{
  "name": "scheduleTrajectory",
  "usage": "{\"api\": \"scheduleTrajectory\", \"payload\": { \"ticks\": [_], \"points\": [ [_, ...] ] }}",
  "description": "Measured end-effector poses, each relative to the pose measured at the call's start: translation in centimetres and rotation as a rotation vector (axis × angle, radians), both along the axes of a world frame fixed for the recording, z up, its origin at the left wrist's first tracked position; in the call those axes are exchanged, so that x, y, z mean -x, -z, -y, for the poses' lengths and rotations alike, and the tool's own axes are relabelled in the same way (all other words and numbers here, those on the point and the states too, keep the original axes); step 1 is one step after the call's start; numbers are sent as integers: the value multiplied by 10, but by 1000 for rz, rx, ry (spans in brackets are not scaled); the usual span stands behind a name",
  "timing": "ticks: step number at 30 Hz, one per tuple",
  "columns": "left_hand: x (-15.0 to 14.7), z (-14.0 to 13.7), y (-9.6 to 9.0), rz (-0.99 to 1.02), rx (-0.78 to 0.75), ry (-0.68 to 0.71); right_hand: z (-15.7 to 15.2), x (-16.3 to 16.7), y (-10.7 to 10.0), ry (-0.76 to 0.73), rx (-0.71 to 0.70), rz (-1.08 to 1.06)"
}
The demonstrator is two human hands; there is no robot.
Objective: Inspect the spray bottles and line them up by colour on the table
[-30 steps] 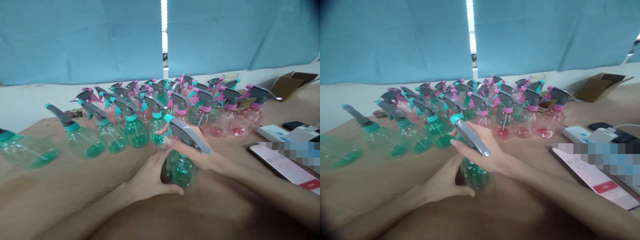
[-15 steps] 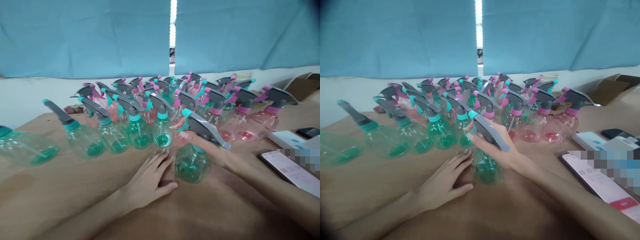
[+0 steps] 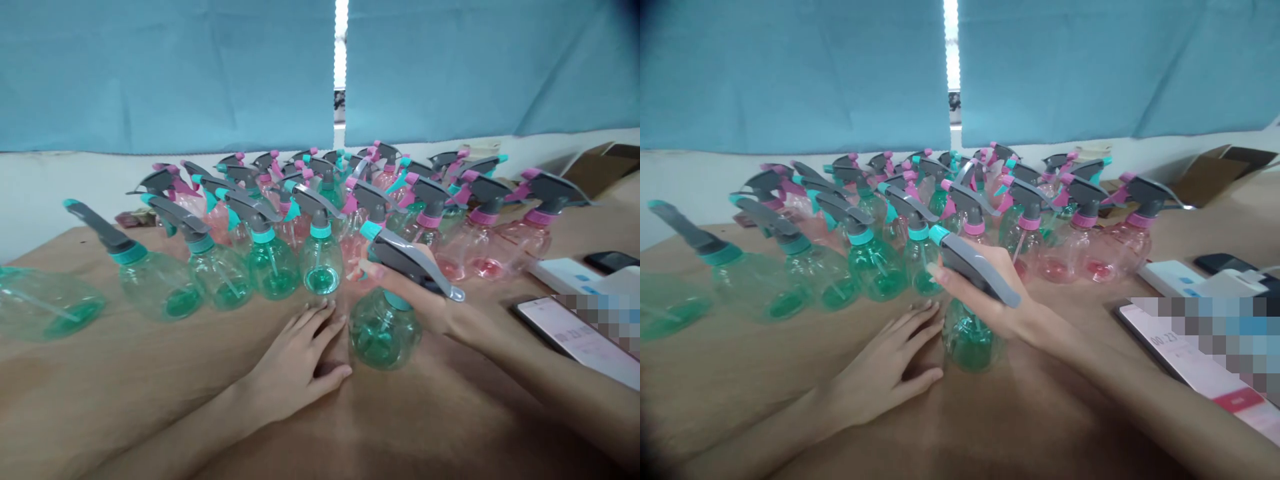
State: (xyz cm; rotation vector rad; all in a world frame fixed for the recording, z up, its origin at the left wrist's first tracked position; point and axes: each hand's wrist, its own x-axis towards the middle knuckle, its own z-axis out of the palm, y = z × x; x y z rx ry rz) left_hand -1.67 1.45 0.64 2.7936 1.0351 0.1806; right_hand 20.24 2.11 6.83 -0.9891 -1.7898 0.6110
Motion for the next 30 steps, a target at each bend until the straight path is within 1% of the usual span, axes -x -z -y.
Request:
{"api": "scheduleTrajectory", "payload": {
  "ticks": [5, 8, 12, 16, 21, 26, 30],
  "points": [
    [0, 0, 0, -4, 12, 5, 1, -2, -3, -13, 45, 8],
    [0, 0, 0, 1, 16, 10, 1, -2, -5, -65, 81, -10],
    [0, 0, 0, 37, 23, 15, 2, 0, -9, -127, 172, -46],
    [-1, 0, 0, 37, 39, 8, -2, 1, -2, -181, 227, -87],
    [-1, 0, -1, 26, 43, 3, -8, 2, 7, -246, 229, -137],
    [-1, 0, -1, 36, 38, 15, -3, 3, 6, -223, 259, -201],
    [-1, 0, 0, 31, 33, 15, -1, 4, 4, -204, 229, -214]
  ]
}}
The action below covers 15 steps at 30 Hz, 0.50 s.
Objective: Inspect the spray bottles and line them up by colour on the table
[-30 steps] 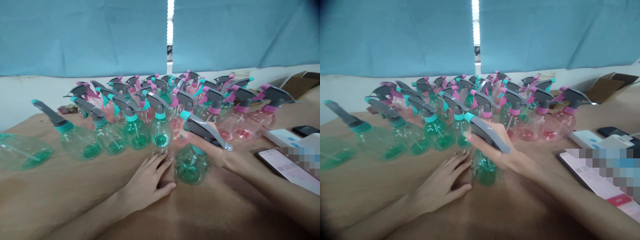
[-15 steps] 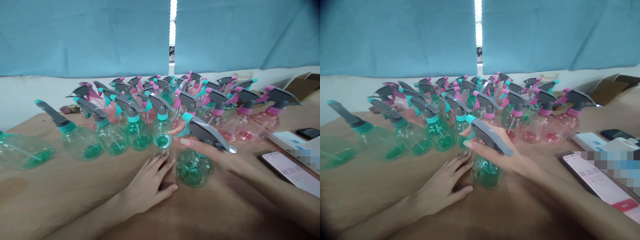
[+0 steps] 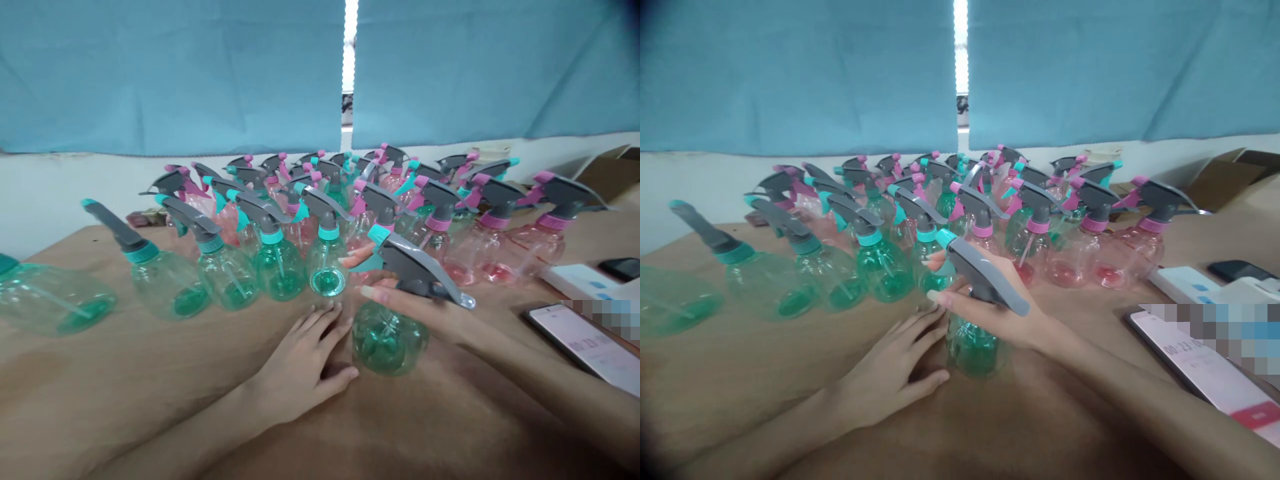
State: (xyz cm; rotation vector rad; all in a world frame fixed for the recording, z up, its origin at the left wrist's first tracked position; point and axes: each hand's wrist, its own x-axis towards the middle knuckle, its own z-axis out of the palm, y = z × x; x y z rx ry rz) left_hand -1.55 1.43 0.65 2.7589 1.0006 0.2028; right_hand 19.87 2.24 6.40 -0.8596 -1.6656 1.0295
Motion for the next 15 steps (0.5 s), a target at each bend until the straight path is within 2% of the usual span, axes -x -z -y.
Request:
{"api": "scheduleTrajectory", "payload": {
  "ticks": [7, 15],
  "points": [
    [0, 0, 0, 9, -4, 3, 0, 0, -3, -9, -25, -1],
    [1, -1, 2, 44, 7, 5, 5, 12, 3, 183, -24, 52]
  ]
}}
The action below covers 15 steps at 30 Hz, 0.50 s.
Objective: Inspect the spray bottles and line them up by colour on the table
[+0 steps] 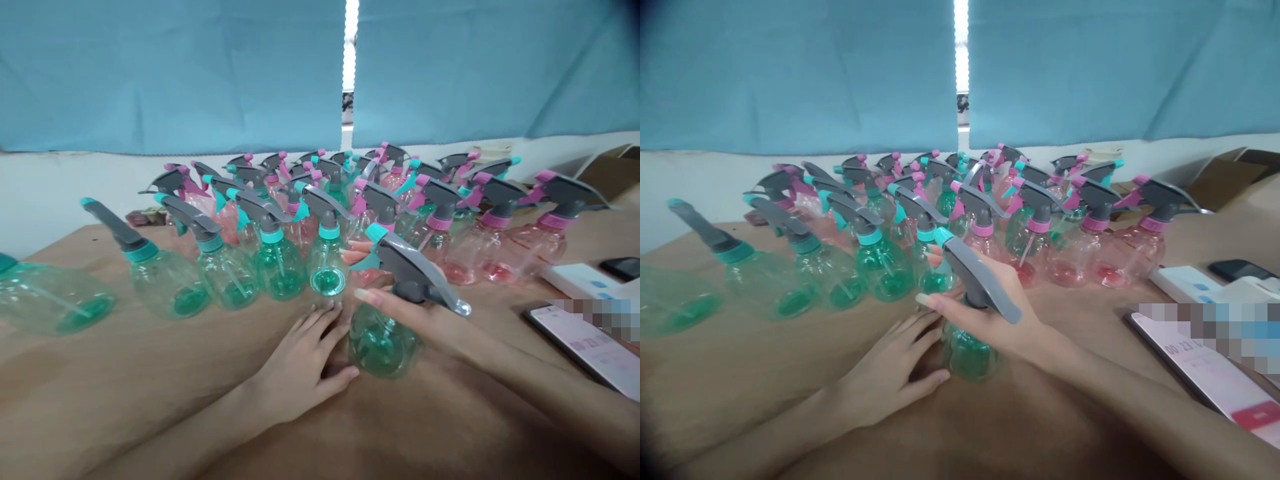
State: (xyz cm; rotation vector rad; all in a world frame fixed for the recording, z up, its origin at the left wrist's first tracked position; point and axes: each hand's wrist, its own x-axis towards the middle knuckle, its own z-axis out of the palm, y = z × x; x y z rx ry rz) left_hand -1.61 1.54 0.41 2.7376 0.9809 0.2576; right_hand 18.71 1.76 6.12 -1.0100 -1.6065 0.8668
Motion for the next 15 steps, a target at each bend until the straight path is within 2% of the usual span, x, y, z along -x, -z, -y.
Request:
{"api": "scheduleTrajectory", "payload": {
  "ticks": [5, 11, 15],
  "points": [
    [-1, 0, -1, 2, 9, 8, -1, 2, -1, -90, 6, -26],
    [-1, 1, 0, 31, 0, 7, -5, -5, 12, -172, -122, 65],
    [-1, 1, -1, 21, 9, 2, -4, -8, 16, -155, -128, 112]
  ]
}}
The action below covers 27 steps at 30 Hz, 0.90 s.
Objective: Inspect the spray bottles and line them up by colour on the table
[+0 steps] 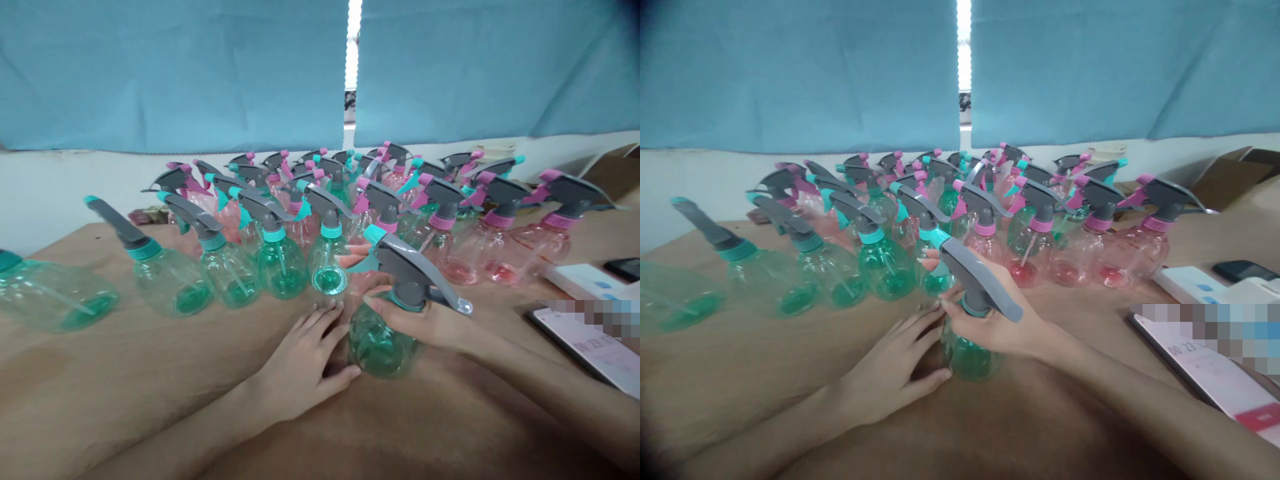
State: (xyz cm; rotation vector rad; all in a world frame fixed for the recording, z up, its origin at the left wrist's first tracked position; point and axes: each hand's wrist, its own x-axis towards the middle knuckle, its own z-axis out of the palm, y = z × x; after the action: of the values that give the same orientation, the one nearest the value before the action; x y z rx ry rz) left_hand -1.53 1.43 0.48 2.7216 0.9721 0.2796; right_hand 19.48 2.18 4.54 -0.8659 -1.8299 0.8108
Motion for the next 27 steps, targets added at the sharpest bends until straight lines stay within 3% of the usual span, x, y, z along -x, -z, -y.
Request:
{"api": "scheduleTrajectory", "payload": {
  "ticks": [7, 15, 22, 27],
  "points": [
    [-1, -1, -1, -33, -8, -1, -1, 0, -4, -28, -18, -5],
    [-1, 0, -2, -35, -10, 4, -13, 0, 8, -76, 50, -38],
    [-1, -1, -1, -37, -19, 8, -2, -1, -7, -68, -9, 14],
    [0, -1, 0, -18, -39, 19, 2, -1, -7, -61, 64, 23]
  ]
}}
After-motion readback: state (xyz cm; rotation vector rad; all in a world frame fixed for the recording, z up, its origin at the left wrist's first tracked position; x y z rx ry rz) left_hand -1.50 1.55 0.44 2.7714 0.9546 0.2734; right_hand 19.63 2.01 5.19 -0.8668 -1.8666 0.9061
